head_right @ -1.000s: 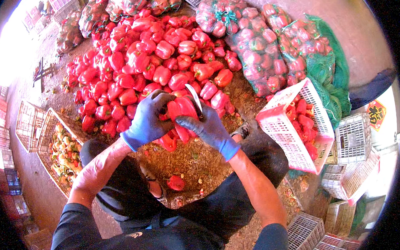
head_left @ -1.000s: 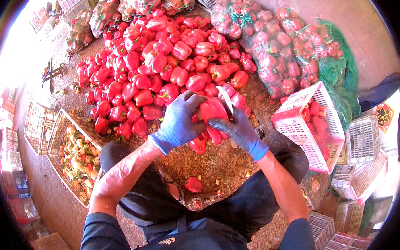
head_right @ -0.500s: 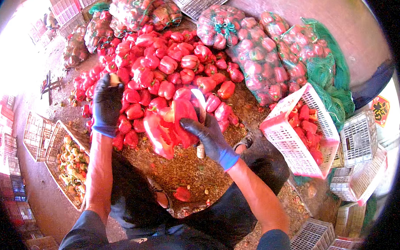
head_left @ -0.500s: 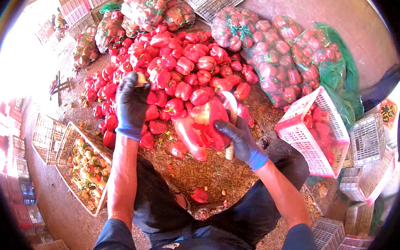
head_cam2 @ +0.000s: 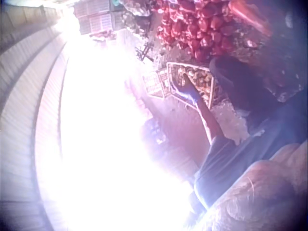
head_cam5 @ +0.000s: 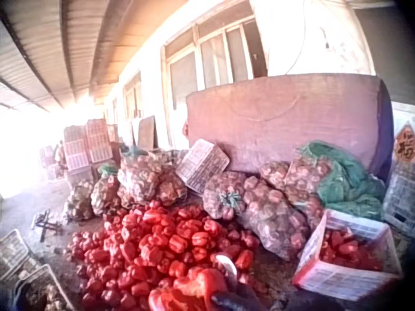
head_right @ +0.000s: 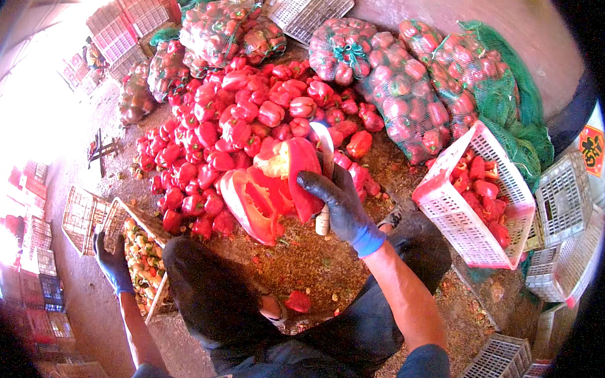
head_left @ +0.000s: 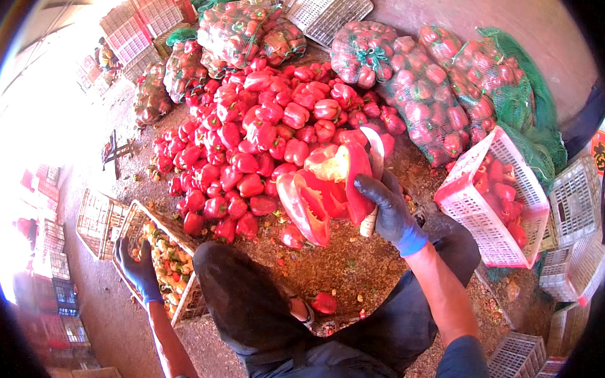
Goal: The person sits on the floor and uses a knife to cut and remove the stems and seeds from bell peppers, placing the cleaned halves into a white basket.
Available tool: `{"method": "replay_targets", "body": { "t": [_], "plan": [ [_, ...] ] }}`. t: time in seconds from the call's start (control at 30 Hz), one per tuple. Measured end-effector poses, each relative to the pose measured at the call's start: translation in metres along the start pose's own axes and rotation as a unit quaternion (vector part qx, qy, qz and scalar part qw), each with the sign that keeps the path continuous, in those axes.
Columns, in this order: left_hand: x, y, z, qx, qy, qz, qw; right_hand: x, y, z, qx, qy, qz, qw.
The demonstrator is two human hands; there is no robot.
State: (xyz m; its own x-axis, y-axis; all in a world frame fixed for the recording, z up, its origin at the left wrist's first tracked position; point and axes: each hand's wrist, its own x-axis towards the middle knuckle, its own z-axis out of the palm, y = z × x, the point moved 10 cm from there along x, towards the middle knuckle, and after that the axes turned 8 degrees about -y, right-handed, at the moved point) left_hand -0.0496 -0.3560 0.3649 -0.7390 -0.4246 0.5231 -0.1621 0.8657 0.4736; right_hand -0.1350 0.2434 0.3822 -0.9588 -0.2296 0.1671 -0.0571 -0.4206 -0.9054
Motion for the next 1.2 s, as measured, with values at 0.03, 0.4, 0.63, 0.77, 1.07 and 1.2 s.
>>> {"method": "replay_targets", "body": {
  "t": [0.03, 0.4, 0.63, 0.77, 1.07, 1.2],
  "plan": [
    [0.001, 0.034, 0.008, -0.165, -0.021, -0.026, 0.986, -0.001, 0.0, 0.0, -0.019, -0.004, 0.007, 1.0],
    [-0.083, 0.458, 0.103, -0.164, -0.297, 0.4, 0.851, -0.011, 0.02, -0.008, -0.111, 0.038, 0.008, 0.993],
    [-0.095, 0.46, 0.167, -0.062, -0.292, 0.404, 0.865, -0.018, 0.02, -0.024, -0.123, 0.071, 0.017, 0.99],
    [-0.1, 0.448, 0.167, -0.164, -0.272, 0.369, 0.873, -0.021, 0.024, -0.025, -0.194, 0.059, 0.04, 0.978],
    [-0.026, 0.32, 0.155, -0.677, -0.283, -0.078, 0.675, -0.026, 0.028, -0.033, -0.072, 0.072, 0.144, 0.984],
    [0.027, 0.172, 0.091, -0.561, -0.127, -0.094, 0.812, -0.024, -0.012, -0.019, -0.044, 0.081, 0.048, 0.995]
  ]
}}
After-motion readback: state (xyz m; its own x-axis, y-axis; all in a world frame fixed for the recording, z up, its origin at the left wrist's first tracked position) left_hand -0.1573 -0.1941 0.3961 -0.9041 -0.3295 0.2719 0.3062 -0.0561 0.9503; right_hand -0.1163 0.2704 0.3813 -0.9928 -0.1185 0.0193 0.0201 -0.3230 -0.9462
